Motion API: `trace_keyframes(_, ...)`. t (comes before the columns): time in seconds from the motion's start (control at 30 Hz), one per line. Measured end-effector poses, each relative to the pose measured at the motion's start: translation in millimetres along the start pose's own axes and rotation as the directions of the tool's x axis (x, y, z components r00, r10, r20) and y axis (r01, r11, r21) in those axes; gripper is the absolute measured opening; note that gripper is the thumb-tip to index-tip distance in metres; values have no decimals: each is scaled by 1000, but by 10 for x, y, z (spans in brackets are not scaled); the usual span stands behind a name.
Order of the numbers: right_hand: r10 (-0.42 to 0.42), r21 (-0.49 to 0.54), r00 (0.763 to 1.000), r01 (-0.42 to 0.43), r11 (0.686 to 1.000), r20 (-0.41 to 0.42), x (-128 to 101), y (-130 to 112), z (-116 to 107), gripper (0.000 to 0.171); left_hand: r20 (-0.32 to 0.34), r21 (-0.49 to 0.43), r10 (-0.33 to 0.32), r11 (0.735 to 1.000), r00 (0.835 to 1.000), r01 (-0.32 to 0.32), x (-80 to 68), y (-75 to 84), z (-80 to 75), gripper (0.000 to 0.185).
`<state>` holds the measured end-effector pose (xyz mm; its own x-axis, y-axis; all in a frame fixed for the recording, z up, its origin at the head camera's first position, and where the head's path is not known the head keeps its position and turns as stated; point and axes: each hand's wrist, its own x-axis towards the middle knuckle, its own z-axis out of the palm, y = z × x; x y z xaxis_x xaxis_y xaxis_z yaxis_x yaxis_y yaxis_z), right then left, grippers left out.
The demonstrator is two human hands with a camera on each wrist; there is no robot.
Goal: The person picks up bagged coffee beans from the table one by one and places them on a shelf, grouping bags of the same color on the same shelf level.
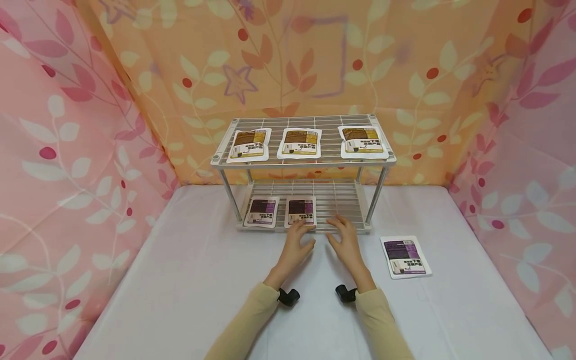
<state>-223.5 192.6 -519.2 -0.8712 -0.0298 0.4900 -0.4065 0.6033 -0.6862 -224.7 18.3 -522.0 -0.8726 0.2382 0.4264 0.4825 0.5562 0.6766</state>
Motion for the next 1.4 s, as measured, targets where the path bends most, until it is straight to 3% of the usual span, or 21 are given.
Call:
trace_keyframes(0.2,21,-11,999,-22,1000,-30,-57,23,-62,38,38,-33,6,999,999,-5,-62,107,48,35)
trace_keyframes(0.4,-14,-12,998,14,1000,-65,-57,42,-131,39,101,-20,-12,1000,995,14,-87,231,91,35)
trace_keyframes(0.7,-43,-25,998,42,999,-56,-54,13,-251,40,119,-16,29,1000,993,-27,-139,356,168,37)
trace_keyframes(0.97,-31,-96,998,25,995,-60,-223,103,-487,38,150,-17,46,999,988,-44,-207,474,243,47)
trace_keyframes(1.2,-25,-152,996,12,988,-86,-300,203,-717,37,229,-14,-5,1000,973,9,-277,596,337,49)
trace_keyframes(1.4,-55,-163,993,38,986,-102,-330,245,-836,36,290,-22,17,1000,957,-12,-314,676,401,49)
